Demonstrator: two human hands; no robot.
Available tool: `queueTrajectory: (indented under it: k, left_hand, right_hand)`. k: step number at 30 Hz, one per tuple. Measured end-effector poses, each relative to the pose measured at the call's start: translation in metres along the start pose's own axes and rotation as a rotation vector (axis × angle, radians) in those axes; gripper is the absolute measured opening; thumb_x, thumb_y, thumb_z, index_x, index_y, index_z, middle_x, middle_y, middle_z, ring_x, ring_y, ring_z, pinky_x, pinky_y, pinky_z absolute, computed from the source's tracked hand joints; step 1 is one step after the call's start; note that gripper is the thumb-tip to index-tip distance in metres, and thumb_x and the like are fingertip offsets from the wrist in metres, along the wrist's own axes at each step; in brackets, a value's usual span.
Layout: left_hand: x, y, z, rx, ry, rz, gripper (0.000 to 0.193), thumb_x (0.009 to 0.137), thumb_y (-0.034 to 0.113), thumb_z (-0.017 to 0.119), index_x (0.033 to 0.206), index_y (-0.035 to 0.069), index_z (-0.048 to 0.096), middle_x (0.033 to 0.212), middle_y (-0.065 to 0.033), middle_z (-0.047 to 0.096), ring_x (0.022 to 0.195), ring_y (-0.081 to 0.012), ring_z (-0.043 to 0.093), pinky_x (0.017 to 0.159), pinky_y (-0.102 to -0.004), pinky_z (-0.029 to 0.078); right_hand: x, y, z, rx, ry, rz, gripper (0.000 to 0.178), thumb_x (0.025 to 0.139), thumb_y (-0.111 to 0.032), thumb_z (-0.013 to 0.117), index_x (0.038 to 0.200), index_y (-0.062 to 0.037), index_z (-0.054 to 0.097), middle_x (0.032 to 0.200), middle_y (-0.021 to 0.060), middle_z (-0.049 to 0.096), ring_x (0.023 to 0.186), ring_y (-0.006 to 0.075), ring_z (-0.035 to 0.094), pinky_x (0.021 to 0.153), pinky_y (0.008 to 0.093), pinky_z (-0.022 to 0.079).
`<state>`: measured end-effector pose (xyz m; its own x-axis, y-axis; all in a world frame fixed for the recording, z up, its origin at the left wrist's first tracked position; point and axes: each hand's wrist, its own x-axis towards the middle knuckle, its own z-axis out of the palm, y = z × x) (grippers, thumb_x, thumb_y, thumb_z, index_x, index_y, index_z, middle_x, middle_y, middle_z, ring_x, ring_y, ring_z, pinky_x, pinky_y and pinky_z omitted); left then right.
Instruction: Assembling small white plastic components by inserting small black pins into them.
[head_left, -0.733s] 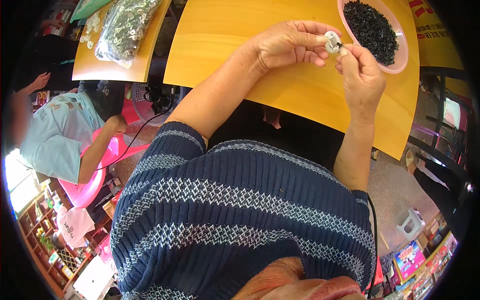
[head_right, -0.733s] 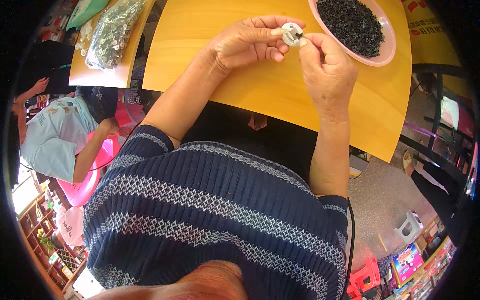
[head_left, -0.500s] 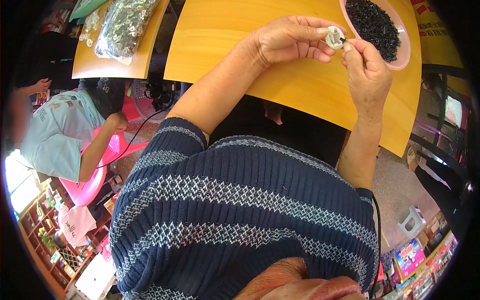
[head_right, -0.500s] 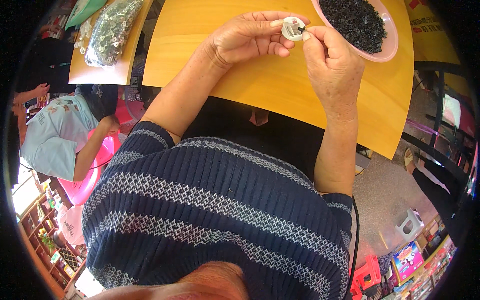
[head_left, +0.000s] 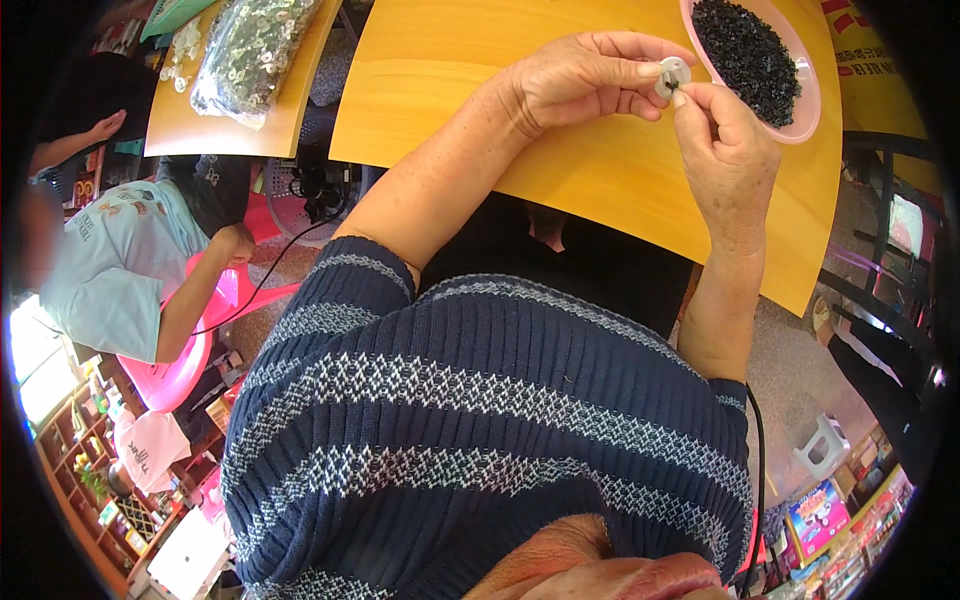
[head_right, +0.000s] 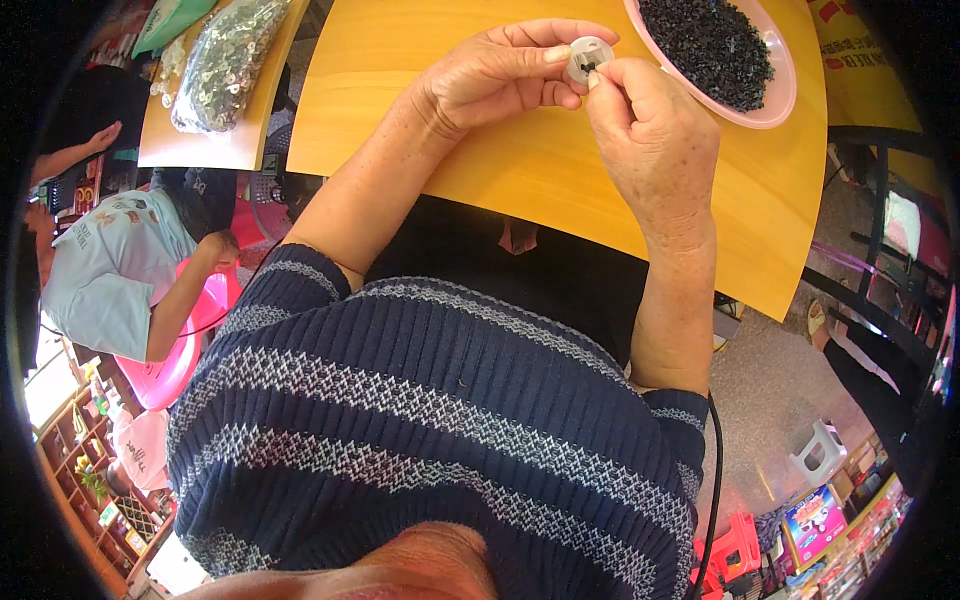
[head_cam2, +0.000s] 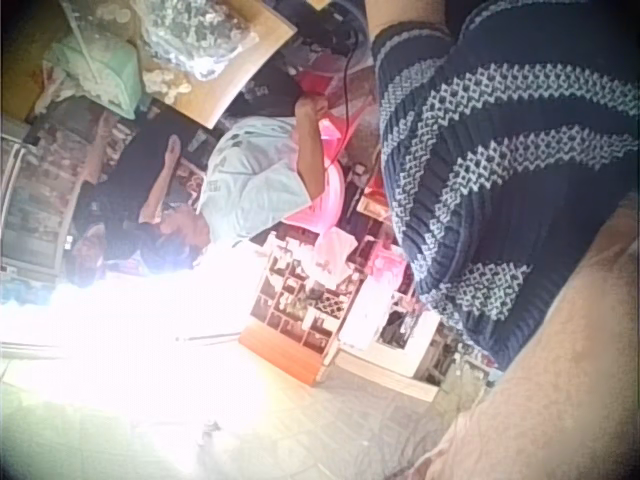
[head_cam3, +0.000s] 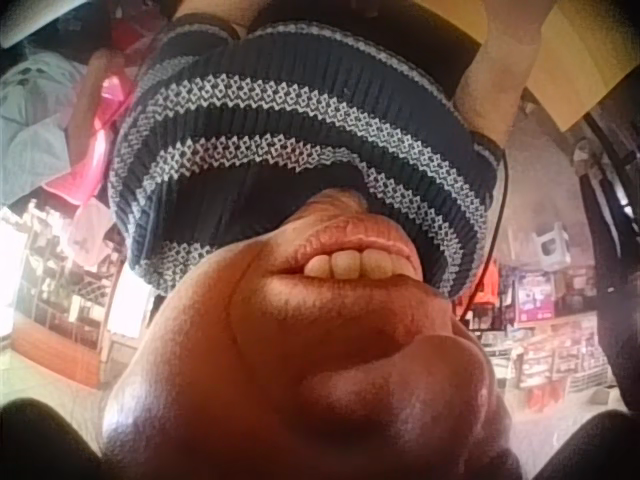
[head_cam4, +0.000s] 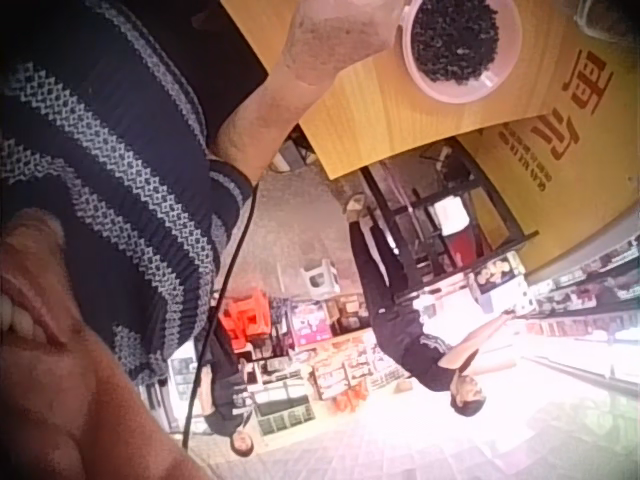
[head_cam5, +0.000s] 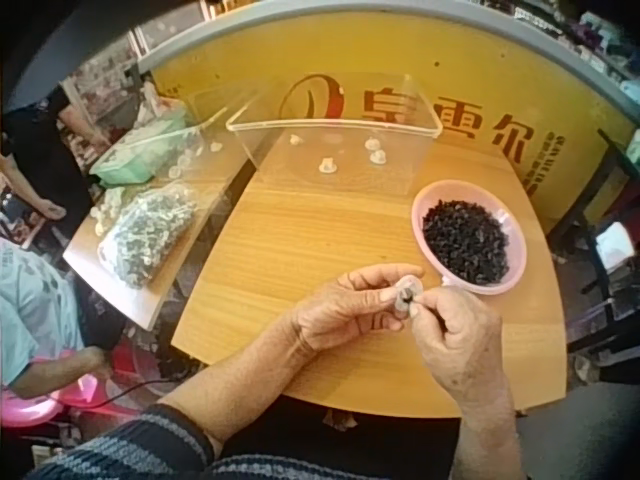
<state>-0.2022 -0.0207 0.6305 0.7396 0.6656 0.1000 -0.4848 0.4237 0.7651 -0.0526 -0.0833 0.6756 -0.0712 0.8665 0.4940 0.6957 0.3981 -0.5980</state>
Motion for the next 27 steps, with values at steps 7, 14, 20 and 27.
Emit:
queueTrajectory:
  k: [7,14,20,27]
  left_hand:
    - [0.0,0.001,0.002,0.026,0.031,0.017,0.036,0.079,0.015,0.054,0.112,0.003,0.048,0.101,-0.0057,0.056,0.087,-0.0124,0.054,0.078,-0.0271,0.044]
    - [0.001,0.001,0.006,0.103,0.063,0.035,0.032,0.078,0.014,0.056,0.108,0.005,0.053,0.097,-0.0063,0.058,0.086,-0.013,0.055,0.079,-0.0281,0.043]
    - [0.0,0.001,0.009,0.202,0.109,0.032,0.032,0.077,0.013,0.056,0.108,0.005,0.053,0.098,-0.0066,0.058,0.087,-0.0136,0.055,0.08,-0.028,0.043]
    - [0.0,0.001,0.01,0.164,0.098,0.002,0.032,0.077,0.011,0.056,0.108,0.002,0.052,0.096,-0.0082,0.058,0.085,-0.0157,0.056,0.078,-0.0285,0.046]
  right_hand:
    - [0.003,0.0,-0.001,-0.112,-0.013,-0.135,0.007,0.072,-0.01,0.055,0.069,-0.004,0.053,0.059,0.0091,0.051,0.053,0.0228,0.052,0.048,0.0312,0.04]
    - [0.005,0.002,-0.002,-0.215,-0.049,-0.232,0.01,0.074,-0.011,0.053,0.067,-0.0041,0.049,0.059,0.0089,0.05,0.053,0.024,0.051,0.048,0.0332,0.04]
    - [0.006,0.001,-0.004,-0.271,-0.106,-0.274,0.01,0.074,-0.01,0.051,0.067,-0.0042,0.047,0.059,0.0091,0.05,0.056,0.0247,0.052,0.051,0.0339,0.04]
    - [0.009,0.002,-0.012,-0.038,-0.216,-0.044,0.009,0.074,-0.013,0.054,0.072,-0.0044,0.053,0.062,0.0095,0.053,0.056,0.022,0.052,0.052,0.031,0.041]
